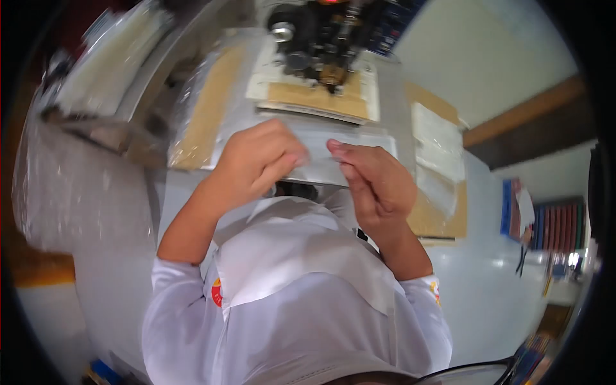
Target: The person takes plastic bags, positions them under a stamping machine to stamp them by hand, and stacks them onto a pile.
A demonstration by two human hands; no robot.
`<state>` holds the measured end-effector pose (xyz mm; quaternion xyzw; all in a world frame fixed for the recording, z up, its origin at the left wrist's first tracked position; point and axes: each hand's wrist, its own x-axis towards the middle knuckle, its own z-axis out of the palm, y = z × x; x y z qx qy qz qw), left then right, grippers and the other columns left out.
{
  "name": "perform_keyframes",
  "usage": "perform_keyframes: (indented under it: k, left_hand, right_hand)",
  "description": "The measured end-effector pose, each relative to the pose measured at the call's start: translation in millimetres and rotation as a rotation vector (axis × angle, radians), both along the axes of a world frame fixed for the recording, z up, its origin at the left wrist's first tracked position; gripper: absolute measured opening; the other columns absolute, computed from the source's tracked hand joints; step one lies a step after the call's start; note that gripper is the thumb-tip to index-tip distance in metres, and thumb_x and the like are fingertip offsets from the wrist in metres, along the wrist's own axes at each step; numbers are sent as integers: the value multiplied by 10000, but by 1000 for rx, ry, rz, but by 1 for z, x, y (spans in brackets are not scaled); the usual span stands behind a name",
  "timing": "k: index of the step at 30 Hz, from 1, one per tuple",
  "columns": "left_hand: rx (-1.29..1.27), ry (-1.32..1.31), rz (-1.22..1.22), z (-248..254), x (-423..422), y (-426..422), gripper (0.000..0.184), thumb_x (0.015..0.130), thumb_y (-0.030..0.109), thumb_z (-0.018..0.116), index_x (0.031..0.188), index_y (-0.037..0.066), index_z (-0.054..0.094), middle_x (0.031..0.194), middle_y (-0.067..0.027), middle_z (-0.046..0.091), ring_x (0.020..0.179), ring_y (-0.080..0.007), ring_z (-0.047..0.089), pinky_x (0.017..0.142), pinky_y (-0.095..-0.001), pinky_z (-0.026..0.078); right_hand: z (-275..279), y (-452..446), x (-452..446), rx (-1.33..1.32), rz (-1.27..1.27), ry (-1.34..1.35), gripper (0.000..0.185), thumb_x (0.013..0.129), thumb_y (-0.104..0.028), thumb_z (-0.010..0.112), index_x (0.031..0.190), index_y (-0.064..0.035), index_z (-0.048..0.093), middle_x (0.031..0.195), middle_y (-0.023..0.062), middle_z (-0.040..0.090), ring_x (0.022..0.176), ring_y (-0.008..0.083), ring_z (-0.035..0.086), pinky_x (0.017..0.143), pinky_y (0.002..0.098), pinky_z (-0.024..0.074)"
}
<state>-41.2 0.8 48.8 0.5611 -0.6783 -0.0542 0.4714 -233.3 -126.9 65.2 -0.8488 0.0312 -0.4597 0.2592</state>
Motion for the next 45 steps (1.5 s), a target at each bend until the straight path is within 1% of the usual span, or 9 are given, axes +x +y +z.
perform_keyframes:
  k: [14, 20, 23, 26, 30, 36, 39, 42, 45]
  left_hand:
    - [-61, -46, 191, 20, -19, 9, 193, 825, 129, 701, 752, -7, 585, 709, -119, 541, 620, -290, 512, 567, -391, 382]
    - [62, -257, -290, 45, -51, 17, 278, 883, 205, 673, 752, -16, 567, 719, -106, 539, 652, -267, 511, 598, -375, 368]
    - [194, 180, 348, 48, -18, 26, 313, 858, 264, 726, 807, -29, 627, 767, -86, 599, 681, -234, 536, 637, -355, 403]
    - [-391, 304, 322, 65, -43, 14, 313, 810, 252, 778, 912, -34, 702, 833, -80, 651, 729, -208, 573, 685, -329, 442]
    - [-51, 43, 224, 81, -58, 23, 231, 803, 130, 788, 991, 2, 752, 786, -57, 660, 713, -172, 591, 655, -288, 452]
    - [72, 150, 111, 44, -10, 18, 119, 824, 92, 798, 919, 33, 759, 680, -19, 628, 608, -98, 569, 549, -271, 426]
    - [171, 428, 106, 18, -6, -1, 101, 876, 126, 777, 924, 43, 746, 689, 6, 623, 605, -77, 561, 551, -254, 431]
    - [266, 861, 111, -1, -3, -35, 135, 934, 148, 730, 1022, 46, 727, 757, 25, 622, 646, -60, 557, 579, -225, 439]
    - [262, 1155, 23, -23, -1, -61, 235, 964, 178, 696, 1153, 39, 700, 844, 18, 628, 707, -47, 562, 614, -211, 453]
  right_hand:
    - [-13, 25, -12, -37, -24, -180, 144, 822, -90, 726, 960, -51, 716, 852, 72, 725, 708, 243, 697, 624, 342, 561]
    - [-22, 22, -12, 116, 108, -153, 115, 877, -131, 718, 958, -49, 721, 851, 72, 723, 717, 248, 690, 635, 346, 547]
    - [-6, 13, -27, 143, 52, -70, 115, 887, -126, 716, 982, -62, 721, 858, 60, 725, 741, 241, 683, 652, 360, 543]
    - [6, 5, -28, 53, 34, 26, 146, 887, -116, 714, 1025, -67, 715, 877, 56, 727, 757, 245, 680, 676, 359, 545]
    - [17, 6, -19, -159, 100, 271, 206, 885, -133, 743, 1077, -68, 705, 920, 50, 734, 783, 218, 691, 704, 335, 541]
    - [0, -12, -27, 681, 243, 536, 448, 795, -285, 872, 1144, -59, 705, 944, 111, 728, 761, 158, 662, 678, 301, 520]
    - [38, -24, -26, 608, -18, 914, 578, 805, -409, 831, 1249, -83, 658, 1074, 106, 713, 1017, 259, 669, 886, 384, 522]
    - [28, -39, -19, -244, -281, 335, 656, 775, -400, 842, 1322, -110, 625, 1276, 87, 649, 1198, 290, 593, 1029, 476, 438]
    - [6, -37, -8, -475, -284, 475, 585, 800, -239, 773, 1348, -118, 605, 1449, 92, 552, 1381, 313, 477, 1146, 584, 322]
